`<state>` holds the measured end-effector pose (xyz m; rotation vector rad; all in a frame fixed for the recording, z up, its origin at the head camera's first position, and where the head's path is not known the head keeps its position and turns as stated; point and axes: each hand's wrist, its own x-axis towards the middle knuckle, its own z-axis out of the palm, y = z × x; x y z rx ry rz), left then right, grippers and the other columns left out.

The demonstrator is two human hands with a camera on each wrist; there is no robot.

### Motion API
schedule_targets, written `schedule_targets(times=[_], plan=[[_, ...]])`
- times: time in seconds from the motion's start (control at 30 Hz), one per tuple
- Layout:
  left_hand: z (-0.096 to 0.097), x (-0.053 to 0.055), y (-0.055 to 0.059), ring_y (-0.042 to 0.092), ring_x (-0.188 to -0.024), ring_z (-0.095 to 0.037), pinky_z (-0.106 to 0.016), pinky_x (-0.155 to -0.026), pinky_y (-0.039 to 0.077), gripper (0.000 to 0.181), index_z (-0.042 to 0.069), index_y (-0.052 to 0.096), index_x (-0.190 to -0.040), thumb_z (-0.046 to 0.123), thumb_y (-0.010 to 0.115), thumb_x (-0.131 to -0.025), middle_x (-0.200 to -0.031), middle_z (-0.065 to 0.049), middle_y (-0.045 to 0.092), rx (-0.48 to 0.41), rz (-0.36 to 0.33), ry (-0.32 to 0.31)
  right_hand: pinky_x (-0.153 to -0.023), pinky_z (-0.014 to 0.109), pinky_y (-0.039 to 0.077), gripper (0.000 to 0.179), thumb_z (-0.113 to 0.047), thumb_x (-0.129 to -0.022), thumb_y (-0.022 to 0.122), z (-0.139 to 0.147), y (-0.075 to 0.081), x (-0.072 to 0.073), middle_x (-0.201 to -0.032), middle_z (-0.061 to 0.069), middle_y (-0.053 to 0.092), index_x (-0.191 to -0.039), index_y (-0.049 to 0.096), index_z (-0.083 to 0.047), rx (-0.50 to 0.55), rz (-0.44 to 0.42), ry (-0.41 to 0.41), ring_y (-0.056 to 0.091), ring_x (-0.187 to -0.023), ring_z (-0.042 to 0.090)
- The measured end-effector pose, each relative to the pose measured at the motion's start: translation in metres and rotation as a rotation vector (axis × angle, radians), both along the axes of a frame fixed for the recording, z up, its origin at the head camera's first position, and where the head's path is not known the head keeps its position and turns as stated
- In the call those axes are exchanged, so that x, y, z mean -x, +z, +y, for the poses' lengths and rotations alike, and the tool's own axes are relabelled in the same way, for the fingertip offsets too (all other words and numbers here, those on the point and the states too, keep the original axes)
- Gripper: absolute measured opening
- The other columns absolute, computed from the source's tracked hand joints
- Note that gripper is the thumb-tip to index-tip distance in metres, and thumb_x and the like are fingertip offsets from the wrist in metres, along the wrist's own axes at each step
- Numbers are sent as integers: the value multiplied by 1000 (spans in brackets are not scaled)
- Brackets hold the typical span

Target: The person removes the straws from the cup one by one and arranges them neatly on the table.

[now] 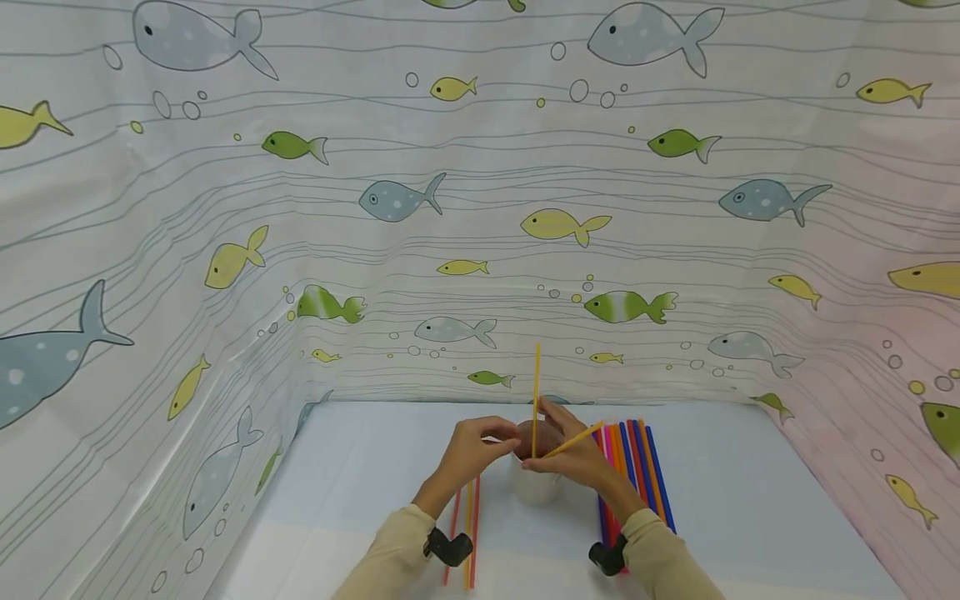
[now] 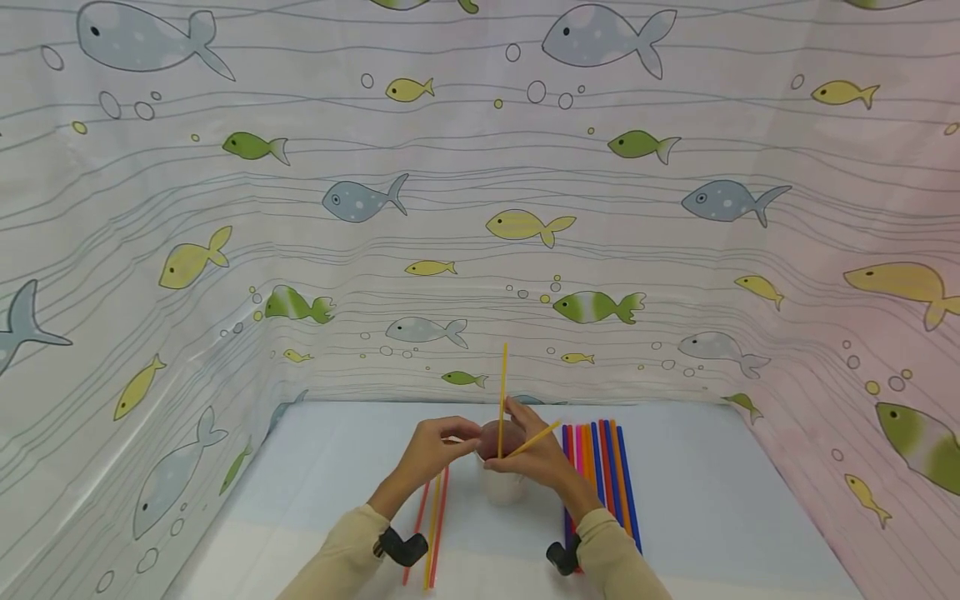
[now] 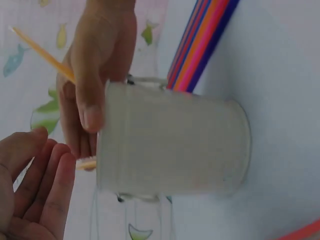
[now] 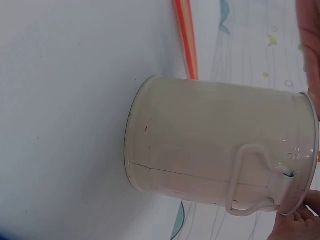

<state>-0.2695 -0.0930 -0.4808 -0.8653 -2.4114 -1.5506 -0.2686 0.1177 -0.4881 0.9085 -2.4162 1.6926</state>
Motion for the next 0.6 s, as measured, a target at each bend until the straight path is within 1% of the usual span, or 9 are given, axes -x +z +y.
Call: schedule_targets(times=[0.07,0.13,0.23,0.3,0.37,0.47,0.53,0.57,0.6], plan=[[13,-4,11,61,-78,-11,-25,-66,51,15,17,66,-93,18,65,-78,-89,4,65,-31,-21,-64,-93,50,31,95,-16,-66,76,1,0,1,-141,5,22,-139,16,-6,32,-14,47,28,-125,30],[23,-8,22,61,-77,-14,-24,-64,51,17,13,66,-95,16,65,-79,-91,0,65,-39,-40,-106,-92,44,36,94,-13,-68,74,1,1,1,-142,7,19,-139,14,-5,56,-36,81,33,-123,26],[37,-14,35,62,-80,-18,-24,-65,51,19,5,65,-97,12,63,-80,-93,-7,64,-44,-56,-161,-87,31,42,94,-12,-69,74,2,3,-1,-142,10,17,-139,12,-5,56,-56,91,39,-119,20],[43,-16,39,62,-82,-18,-22,-67,51,20,2,64,-98,11,63,-80,-93,-9,64,-32,-50,-168,-86,25,43,94,-15,-69,74,2,4,-2,-142,9,18,-139,13,-5,24,-44,70,42,-116,17],[48,-16,40,62,-84,-18,-22,-68,50,20,1,64,-97,8,63,-79,-93,-11,64,-33,-56,-171,-86,25,43,94,-19,-68,75,2,5,-3,-142,9,20,-139,14,-6,-13,-12,43,40,-117,17],[51,-16,37,62,-82,-14,-21,-67,50,18,5,66,-96,11,64,-78,-91,-6,65,0,-77,-127,-88,31,42,93,-23,-68,75,2,5,-2,-142,10,20,-139,15,-7,-38,14,27,36,-121,22],[51,-11,27,61,-81,-8,-20,-67,50,18,11,67,-95,17,65,-78,-90,1,65,17,-97,-112,-88,32,42,93,-27,-68,74,3,-1,1,-142,10,19,-139,17,-8,-49,31,7,33,-122,26],[52,-10,24,60,-80,-7,-21,-66,50,18,12,67,-94,18,66,-78,-89,2,65,22,-105,-112,-89,32,42,94,-29,-68,74,4,-5,3,-143,9,19,-139,17,-8,-50,33,3,32,-123,28],[52,-7,19,60,-80,-6,-21,-66,50,18,15,67,-94,20,66,-77,-89,5,65,26,-117,-115,-88,32,42,94,-29,-68,74,4,-6,4,-143,9,19,-139,17,-8,-46,32,1,32,-123,28]])
